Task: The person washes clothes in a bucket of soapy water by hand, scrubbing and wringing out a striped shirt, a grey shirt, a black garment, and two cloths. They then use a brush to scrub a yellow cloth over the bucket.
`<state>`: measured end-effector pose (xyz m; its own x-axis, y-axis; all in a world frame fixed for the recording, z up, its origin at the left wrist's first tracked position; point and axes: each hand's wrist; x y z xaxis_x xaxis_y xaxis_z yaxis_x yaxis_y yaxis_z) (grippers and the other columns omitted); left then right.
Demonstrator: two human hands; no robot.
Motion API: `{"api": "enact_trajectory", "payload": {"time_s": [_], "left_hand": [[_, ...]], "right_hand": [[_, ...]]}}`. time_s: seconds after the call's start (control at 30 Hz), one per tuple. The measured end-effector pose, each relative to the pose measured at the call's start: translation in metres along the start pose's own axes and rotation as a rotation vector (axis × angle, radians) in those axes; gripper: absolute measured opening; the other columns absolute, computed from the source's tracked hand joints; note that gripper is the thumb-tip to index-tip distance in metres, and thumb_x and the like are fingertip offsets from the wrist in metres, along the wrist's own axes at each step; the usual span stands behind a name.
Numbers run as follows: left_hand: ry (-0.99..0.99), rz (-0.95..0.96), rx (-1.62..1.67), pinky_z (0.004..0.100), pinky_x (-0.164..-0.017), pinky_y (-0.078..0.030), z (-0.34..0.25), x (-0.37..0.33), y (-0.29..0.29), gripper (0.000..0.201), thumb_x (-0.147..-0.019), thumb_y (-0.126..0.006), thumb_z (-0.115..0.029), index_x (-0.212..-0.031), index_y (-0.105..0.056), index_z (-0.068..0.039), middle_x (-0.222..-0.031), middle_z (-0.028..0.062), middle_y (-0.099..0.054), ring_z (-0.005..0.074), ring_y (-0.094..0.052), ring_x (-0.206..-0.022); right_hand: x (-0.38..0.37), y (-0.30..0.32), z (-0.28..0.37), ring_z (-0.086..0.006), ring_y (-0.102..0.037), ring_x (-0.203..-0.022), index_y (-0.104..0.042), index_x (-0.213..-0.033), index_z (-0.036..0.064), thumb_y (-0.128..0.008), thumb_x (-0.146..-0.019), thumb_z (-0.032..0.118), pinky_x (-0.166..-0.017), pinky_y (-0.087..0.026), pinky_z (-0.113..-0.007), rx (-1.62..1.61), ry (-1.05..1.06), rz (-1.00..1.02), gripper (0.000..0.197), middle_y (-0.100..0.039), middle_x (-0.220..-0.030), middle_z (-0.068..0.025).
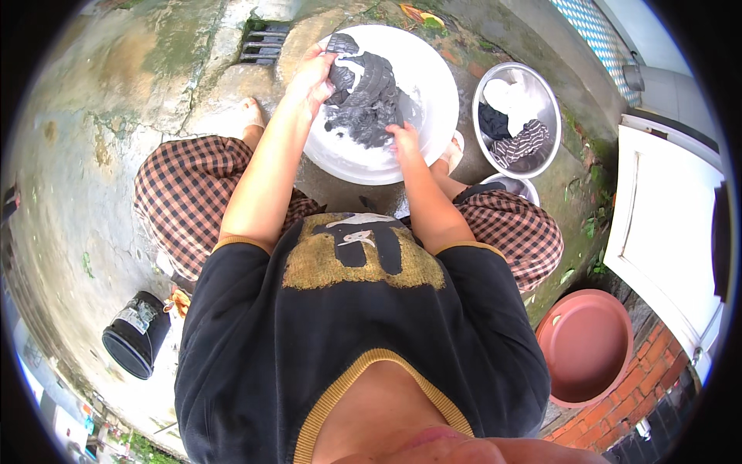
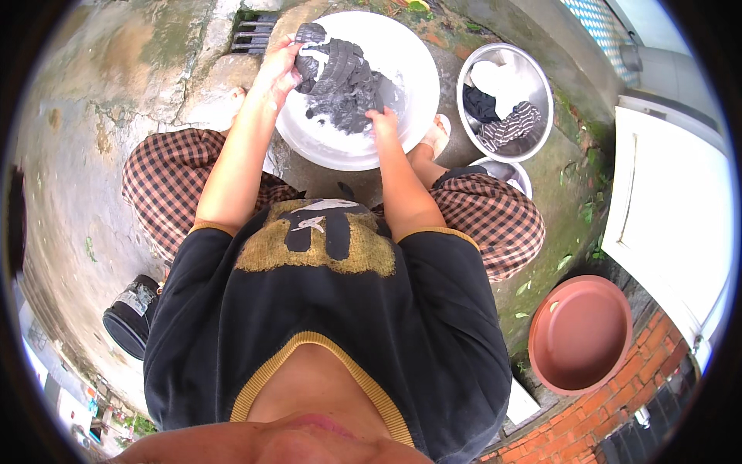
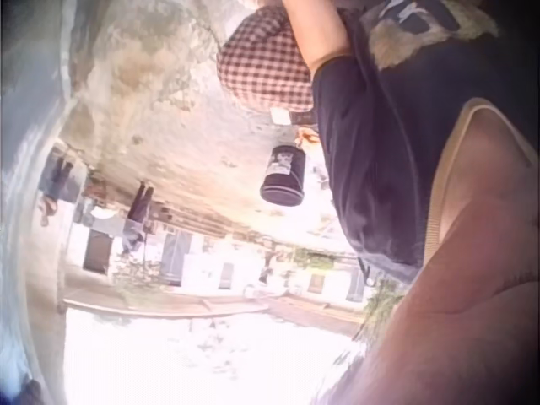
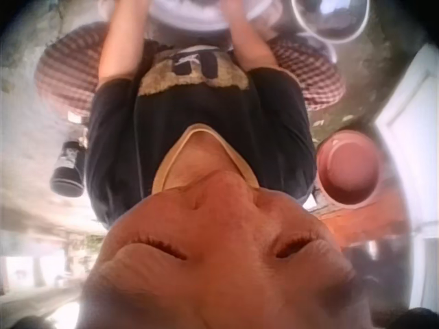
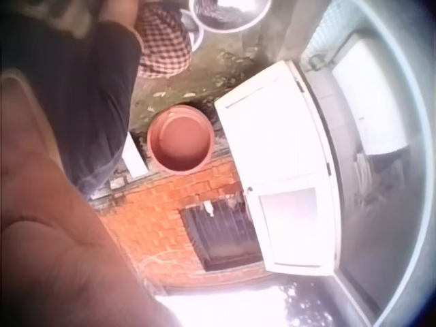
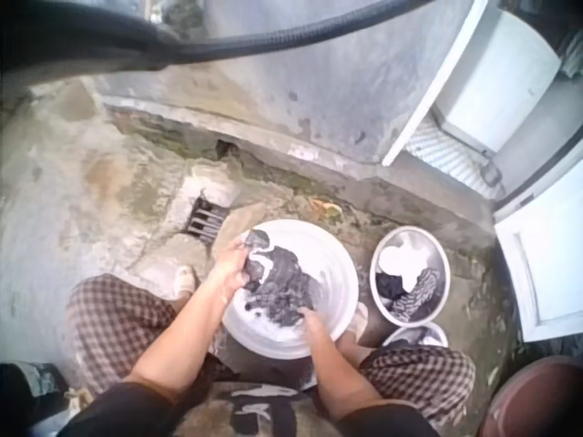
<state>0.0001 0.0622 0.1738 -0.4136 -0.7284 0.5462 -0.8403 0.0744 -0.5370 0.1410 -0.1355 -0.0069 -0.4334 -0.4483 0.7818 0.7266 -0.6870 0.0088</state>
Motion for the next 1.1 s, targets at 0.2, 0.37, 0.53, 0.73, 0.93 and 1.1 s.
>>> {"api": "enact_trajectory", "payload": {"time_s": [0.2, 0.37, 0.53, 0.73, 0.93, 1.1], "left_hand": [[-0.113, -0.012, -0.123, 0.0337, -0.066, -0.059, -0.019, -0.002, 0.032, 0.016, -0.089, -0.047, 0.005, -0.102, -0.052, -0.002, -0.09, 0.0138, -0.064, 0.0219, -0.067, -0.077], [-0.189, -0.01, -0.154, 0.0343, -0.057, -0.058, -0.037, 0.001, 0.033, 0.022, -0.084, -0.05, 0.008, -0.103, -0.049, -0.002, -0.086, 0.0147, -0.064, 0.0211, -0.066, -0.071], [-0.312, 0.032, -0.293, 0.0307, -0.06, -0.056, -0.046, -0.004, 0.005, 0.025, -0.081, -0.051, 0.009, -0.104, -0.049, 0.0, -0.088, 0.0126, -0.064, 0.0194, -0.066, -0.072], [-0.666, -0.153, -1.013, 0.0375, -0.069, -0.051, -0.014, -0.03, 0.018, 0.03, -0.083, -0.06, -0.005, -0.111, -0.053, -0.008, -0.085, 0.0134, -0.065, 0.0263, -0.064, -0.077], [-1.273, 0.132, -1.612, 0.0398, -0.088, -0.044, 0.059, -0.026, 0.011, 0.047, -0.07, -0.057, -0.004, -0.115, -0.059, -0.015, -0.111, 0.0096, -0.056, 0.0287, -0.053, -0.104], [-0.257, 0.41, -2.114, 0.0358, -0.106, -0.033, 0.142, -0.027, 0.1, 0.047, -0.085, -0.048, -0.009, -0.131, -0.048, -0.019, -0.132, 0.0119, -0.05, 0.0273, -0.042, -0.127]], "right_hand": [[0.011, 0.011, 0.112, -0.0157, -0.055, -0.068, -0.064, -0.097, -0.0021, -0.055, -0.072, 0.004, -0.063, -0.044, -0.026, -0.083, 0.554, -0.126, 0.027, -0.062, -0.079, -0.0056], [0.018, 0.02, 0.152, -0.0208, -0.065, -0.084, -0.064, -0.103, 0.0051, -0.065, -0.07, 0.016, -0.077, -0.049, -0.032, 0.425, 0.693, -0.233, 0.035, -0.068, -0.091, -0.0107], [-0.016, 0.025, 0.095, -0.0251, -0.062, -0.098, -0.064, -0.109, 0.0091, -0.073, -0.069, 0.018, -0.087, -0.047, -0.033, 0.757, 0.597, -0.08, 0.042, -0.066, -0.104, -0.0139], [-0.022, 0.011, 0.05, -0.0289, -0.052, -0.114, -0.056, -0.122, 0.0186, -0.076, -0.07, 0.029, -0.096, -0.042, -0.037, 0.96, 0.473, -0.136, 0.057, -0.055, -0.12, -0.0132], [-0.023, -0.001, 0.022, -0.0323, -0.044, -0.121, -0.05, -0.129, 0.0168, -0.081, -0.063, 0.04, -0.098, -0.04, -0.041, 1.14, 0.692, -0.366, 0.077, -0.043, -0.134, -0.0178], [-0.036, 0.002, 0.035, -0.0294, -0.063, -0.096, -0.061, -0.114, 0.0101, -0.08, -0.064, 0.032, -0.085, -0.047, -0.037, 0.818, 0.265, 0.004, 0.058, -0.065, -0.102, -0.0183]]}}
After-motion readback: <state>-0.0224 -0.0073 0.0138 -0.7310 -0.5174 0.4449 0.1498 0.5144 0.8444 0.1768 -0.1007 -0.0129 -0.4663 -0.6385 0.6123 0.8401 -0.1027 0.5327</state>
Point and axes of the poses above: each hand's wrist, its own x-axis away from the middle knuckle, its own y-axis out of the back of the hand, z = x × y
